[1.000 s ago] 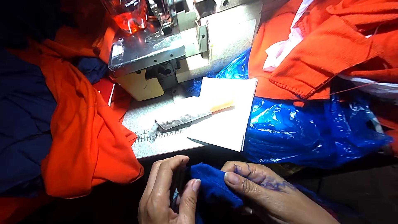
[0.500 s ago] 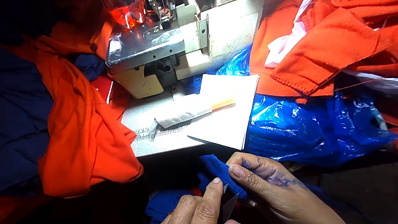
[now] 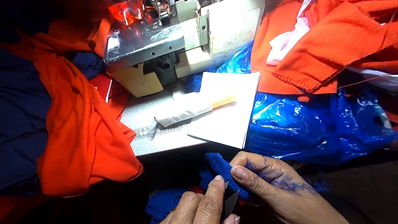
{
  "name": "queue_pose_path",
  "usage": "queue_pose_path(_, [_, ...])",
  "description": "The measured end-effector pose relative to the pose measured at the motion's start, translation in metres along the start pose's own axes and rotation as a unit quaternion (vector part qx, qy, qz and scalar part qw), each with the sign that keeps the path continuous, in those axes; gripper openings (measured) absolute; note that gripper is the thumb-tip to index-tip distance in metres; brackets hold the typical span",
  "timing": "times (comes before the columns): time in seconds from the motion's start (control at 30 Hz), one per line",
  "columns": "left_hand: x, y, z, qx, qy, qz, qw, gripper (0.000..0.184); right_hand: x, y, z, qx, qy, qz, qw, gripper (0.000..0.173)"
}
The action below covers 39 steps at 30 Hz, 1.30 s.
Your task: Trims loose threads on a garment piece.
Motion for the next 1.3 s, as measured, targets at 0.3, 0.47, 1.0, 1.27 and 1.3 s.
queue_pose_path(0.3, [0.0023, -0.0012, -0.0009, 0.014, -0.021, 0.034, 0.999, 0.031, 0.0054, -0.0022, 0.0023, 0.044, 0.098, 0.001, 0.994, 0.017])
queue_pose_path(0.47, [-0.0024, -0.0038, 0.0025, 0.005, 0.010, 0.007, 1.000, 0.031, 0.0038, -0.0010, -0.0009, 0.000, 0.045, -0.001, 0.999, 0.019])
queue_pose_path(1.0, [-0.0048, -0.0027, 0.0039, -0.006, 0.022, -0.007, 1.000, 0.030, 0.0029, -0.0044, -0.0052, -0.017, -0.022, 0.007, 1.000, 0.020])
queue_pose_path(1.27, [-0.0040, -0.0014, 0.0046, -0.018, 0.053, -0.022, 0.998, 0.029, 0.0028, -0.0049, -0.0046, -0.026, -0.045, 0.007, 0.999, 0.019])
queue_pose_path(1.3, [-0.0039, -0.0009, 0.0047, -0.019, 0.057, -0.025, 0.998, 0.029, 0.0025, -0.0050, -0.0043, -0.027, -0.050, 0.006, 0.998, 0.019])
Point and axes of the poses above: each hand's wrist, its own y-axis towards the middle knuckle, its own x-axis out of the palm, z = x × y, the point moved 6 cm from there along y, towards the middle knuckle, and after that the axes turned 14 degrees about -z, right-handed, at the moved point
